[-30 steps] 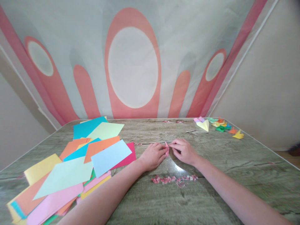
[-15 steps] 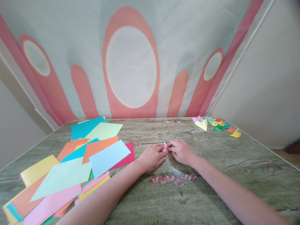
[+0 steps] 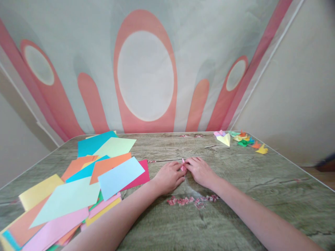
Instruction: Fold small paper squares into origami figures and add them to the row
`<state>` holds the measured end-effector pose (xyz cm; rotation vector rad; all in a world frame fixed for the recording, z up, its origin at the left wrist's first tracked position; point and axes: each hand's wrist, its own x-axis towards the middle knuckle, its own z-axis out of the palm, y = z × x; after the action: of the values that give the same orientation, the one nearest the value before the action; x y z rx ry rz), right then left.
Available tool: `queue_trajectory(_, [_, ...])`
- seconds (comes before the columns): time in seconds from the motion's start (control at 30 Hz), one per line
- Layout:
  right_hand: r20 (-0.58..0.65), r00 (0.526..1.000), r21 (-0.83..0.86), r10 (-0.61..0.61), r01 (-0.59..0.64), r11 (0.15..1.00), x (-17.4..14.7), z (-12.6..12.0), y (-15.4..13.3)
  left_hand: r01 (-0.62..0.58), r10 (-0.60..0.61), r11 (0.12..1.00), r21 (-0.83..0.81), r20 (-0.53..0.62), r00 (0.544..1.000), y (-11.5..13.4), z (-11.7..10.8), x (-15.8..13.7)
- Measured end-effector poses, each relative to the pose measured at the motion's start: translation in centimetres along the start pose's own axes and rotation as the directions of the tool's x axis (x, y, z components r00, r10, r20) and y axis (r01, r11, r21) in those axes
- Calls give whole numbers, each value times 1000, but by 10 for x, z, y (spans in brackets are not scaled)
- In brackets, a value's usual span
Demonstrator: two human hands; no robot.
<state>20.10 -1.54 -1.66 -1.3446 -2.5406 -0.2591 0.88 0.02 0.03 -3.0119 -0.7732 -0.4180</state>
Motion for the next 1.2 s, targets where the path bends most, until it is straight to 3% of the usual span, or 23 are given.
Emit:
queue_trajectory(0.77, [54,991,-20,124,-123,992,13,4,-5,30,-30,999,18,23,999,1,2,0])
queue_trajectory(0.97, [-8,990,125,140,-138,983,12,13,4,28,-28,1000,11,19,999,1,2,0])
queue_trajectory(1.1, [-114,987,251,112,-81,965,6,17,11,49,-49,999,-1,18,999,2,0,-1])
queue_trajectory(1.2, [-178,982,245,67,-22,969,0,15,10,74,-74,997,-11,4,997,5,0,-2])
